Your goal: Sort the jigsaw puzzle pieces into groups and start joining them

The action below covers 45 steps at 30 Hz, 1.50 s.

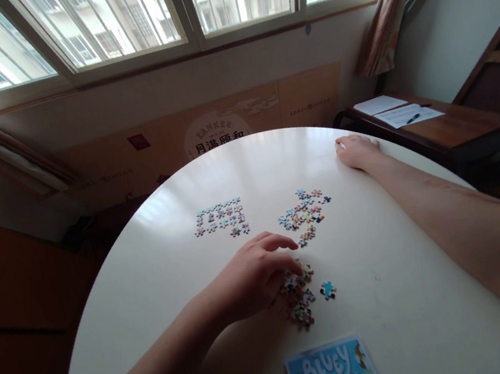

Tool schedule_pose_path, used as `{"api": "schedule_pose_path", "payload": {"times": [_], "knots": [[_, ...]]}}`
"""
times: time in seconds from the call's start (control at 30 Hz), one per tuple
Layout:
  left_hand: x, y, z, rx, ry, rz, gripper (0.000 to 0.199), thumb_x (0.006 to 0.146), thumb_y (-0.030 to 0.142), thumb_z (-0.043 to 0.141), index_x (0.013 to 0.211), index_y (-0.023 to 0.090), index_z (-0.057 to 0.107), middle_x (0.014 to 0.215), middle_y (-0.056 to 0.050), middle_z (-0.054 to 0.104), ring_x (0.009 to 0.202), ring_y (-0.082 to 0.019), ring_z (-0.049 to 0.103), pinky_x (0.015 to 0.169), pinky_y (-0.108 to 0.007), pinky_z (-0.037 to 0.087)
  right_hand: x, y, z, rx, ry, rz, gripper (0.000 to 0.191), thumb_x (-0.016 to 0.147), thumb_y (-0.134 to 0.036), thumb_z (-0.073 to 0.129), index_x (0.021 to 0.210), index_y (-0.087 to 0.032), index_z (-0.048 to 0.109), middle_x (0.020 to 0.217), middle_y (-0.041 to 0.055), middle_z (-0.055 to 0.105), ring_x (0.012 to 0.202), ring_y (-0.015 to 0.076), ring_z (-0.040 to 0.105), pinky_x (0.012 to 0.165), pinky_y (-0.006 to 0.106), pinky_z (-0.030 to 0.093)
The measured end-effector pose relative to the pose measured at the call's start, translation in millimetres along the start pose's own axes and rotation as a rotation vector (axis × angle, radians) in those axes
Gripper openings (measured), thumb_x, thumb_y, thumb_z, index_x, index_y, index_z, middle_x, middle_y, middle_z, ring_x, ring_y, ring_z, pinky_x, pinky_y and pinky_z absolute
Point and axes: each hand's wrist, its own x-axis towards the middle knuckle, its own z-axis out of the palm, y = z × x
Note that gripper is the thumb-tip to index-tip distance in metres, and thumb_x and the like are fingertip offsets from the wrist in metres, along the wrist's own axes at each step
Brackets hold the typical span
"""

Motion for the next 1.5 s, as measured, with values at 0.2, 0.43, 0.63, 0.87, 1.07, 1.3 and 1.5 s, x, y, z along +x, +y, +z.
{"api": "schedule_pose_path", "payload": {"times": [0.2, 0.43, 0.63, 0.87, 1.07, 1.3, 1.5], "knots": [[3, 2, 7.7, 0.105, -0.002, 0.025, 0.021, 0.096, 0.020, 0.062, 0.108, 0.030, 0.075, 0.126, -0.004, 0.068, 0.114, -0.024, 0.062, 0.098, -0.045, 0.051, 0, 0, 0, -0.005, 0.002, 0.004, 0.044, 0.098, -0.040, 0.037, 0.133, -0.033, 0.062, 0.140, 0.0114, 0.058, 0.127, 0.0354, 0.050, 0.105, 0.061, 0.036], [5, 2, 14.2, 0.169, -0.039, 0.018, 0.022, 0.098, 0.029, 0.061, 0.112, 0.038, 0.075, 0.133, -0.001, 0.065, 0.117, -0.026, 0.060, 0.099, -0.047, 0.048, 0, 0, 0, -0.008, 0.005, 0.003, 0.044, 0.097, -0.038, 0.036, 0.132, -0.031, 0.062, 0.142, 0.0119, 0.057, 0.128, 0.0359, 0.050, 0.106, 0.063, 0.036], [5, 3, 15.2, 0.137, -0.028, -0.008, 0.017, 0.097, 0.026, 0.063, 0.103, 0.036, 0.076, 0.131, 0.000, 0.065, 0.116, -0.025, 0.060, 0.100, -0.046, 0.047, 1, 0, 0, -0.007, -0.001, 0.002, 0.044, 0.098, -0.039, 0.036, 0.133, -0.032, 0.062, 0.140, 0.0122, 0.058, 0.127, 0.0361, 0.051, 0.105, 0.063, 0.036], [6, 5, 13.2, 0.118, -0.014, -0.004, 0.013, 0.094, 0.022, 0.066, 0.097, 0.030, 0.076, 0.129, -0.002, 0.066, 0.115, -0.025, 0.062, 0.099, -0.045, 0.048, 0, 0, 0, -0.007, -0.001, -0.002, 0.045, 0.097, -0.038, 0.036, 0.134, -0.031, 0.062, 0.140, 0.0126, 0.058, 0.126, 0.0364, 0.051, 0.105, 0.063, 0.037], [5, 7, 10.5, 0.153, -0.061, 0.044, 0.024, 0.096, 0.017, 0.060, 0.105, 0.033, 0.075, 0.136, -0.003, 0.063, 0.121, -0.025, 0.058, 0.103, -0.047, 0.046, 0, 0, 0, -0.007, -0.005, 0.000, 0.045, 0.098, -0.039, 0.035, 0.133, -0.030, 0.062, 0.141, 0.0129, 0.057, 0.127, 0.0361, 0.050, 0.105, 0.063, 0.036], [5, 7, 11.4, 0.125, -0.040, 0.040, 0.015, 0.096, 0.019, 0.061, 0.098, 0.026, 0.073, 0.130, -0.004, 0.066, 0.118, -0.025, 0.060, 0.102, -0.046, 0.047, 0, 0, 0, -0.007, -0.005, 0.002, 0.046, 0.098, -0.041, 0.034, 0.133, -0.030, 0.062, 0.142, 0.0128, 0.057, 0.128, 0.0363, 0.050, 0.106, 0.063, 0.035], [4, 1, 12.8, 0.071, -0.012, 0.041, 0.011, 0.096, 0.020, 0.063, 0.098, 0.026, 0.072, 0.127, -0.003, 0.067, 0.117, -0.023, 0.061, 0.102, -0.044, 0.047, -1, 0, 0, -0.003, -0.003, -0.005, 0.045, 0.098, -0.042, 0.034, 0.132, -0.031, 0.062, 0.142, 0.0127, 0.057, 0.128, 0.0359, 0.050, 0.106, 0.063, 0.036]]}}
